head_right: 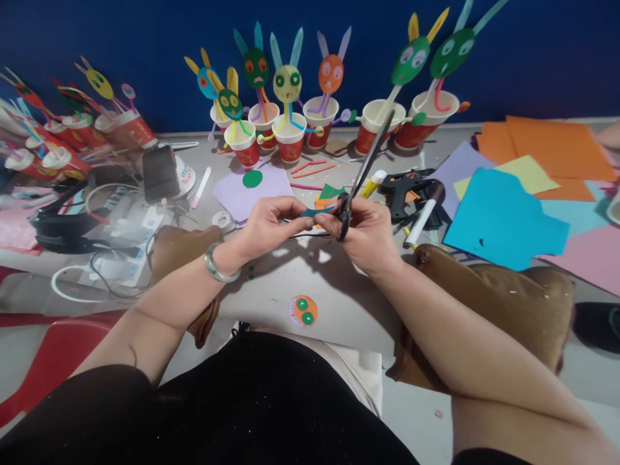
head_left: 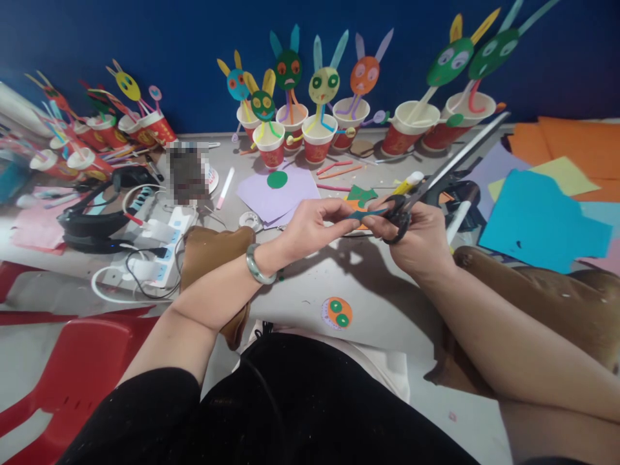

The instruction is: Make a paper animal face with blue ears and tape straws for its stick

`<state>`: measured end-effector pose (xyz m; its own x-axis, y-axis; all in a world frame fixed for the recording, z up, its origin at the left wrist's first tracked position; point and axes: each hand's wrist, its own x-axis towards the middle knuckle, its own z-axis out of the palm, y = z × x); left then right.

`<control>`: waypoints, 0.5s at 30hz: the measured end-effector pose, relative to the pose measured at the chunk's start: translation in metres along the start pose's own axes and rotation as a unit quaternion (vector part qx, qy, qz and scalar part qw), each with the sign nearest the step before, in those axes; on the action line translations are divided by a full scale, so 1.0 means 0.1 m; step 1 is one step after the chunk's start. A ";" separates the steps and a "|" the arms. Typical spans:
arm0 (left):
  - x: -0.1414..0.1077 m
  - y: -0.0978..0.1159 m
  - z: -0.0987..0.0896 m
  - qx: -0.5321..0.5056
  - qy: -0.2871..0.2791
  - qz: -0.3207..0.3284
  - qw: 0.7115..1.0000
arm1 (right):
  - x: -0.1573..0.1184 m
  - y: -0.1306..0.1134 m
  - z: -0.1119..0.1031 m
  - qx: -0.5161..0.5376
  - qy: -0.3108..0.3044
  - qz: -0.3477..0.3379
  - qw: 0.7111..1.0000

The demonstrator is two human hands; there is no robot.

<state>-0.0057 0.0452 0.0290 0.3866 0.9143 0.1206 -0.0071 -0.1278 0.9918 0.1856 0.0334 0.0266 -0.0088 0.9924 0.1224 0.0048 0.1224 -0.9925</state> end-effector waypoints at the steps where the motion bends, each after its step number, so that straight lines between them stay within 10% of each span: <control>1: -0.01 0.01 0.00 -0.002 0.008 0.007 1.000 | 0.01 0.00 -0.01 0.004 -0.003 -0.011 1.000; 5: 0.03 -0.02 -0.04 -0.096 -0.077 -0.103 0.987 | 0.03 0.04 -0.08 0.024 -0.047 -0.069 0.996; 9: 0.09 -0.05 -0.13 -0.199 -0.233 -0.258 0.916 | 0.02 0.05 -0.11 0.021 -0.072 -0.079 0.994; 15: 0.05 0.07 -0.17 -0.224 -0.187 -0.277 0.915 | 0.03 0.02 -0.09 0.008 -0.058 -0.063 0.996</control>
<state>-0.0190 0.0553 0.0376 0.7332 0.5846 -0.3472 -0.0590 0.5634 0.8241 0.1944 0.0366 0.0249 -0.1247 0.9614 0.2451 -0.0189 0.2447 -0.9694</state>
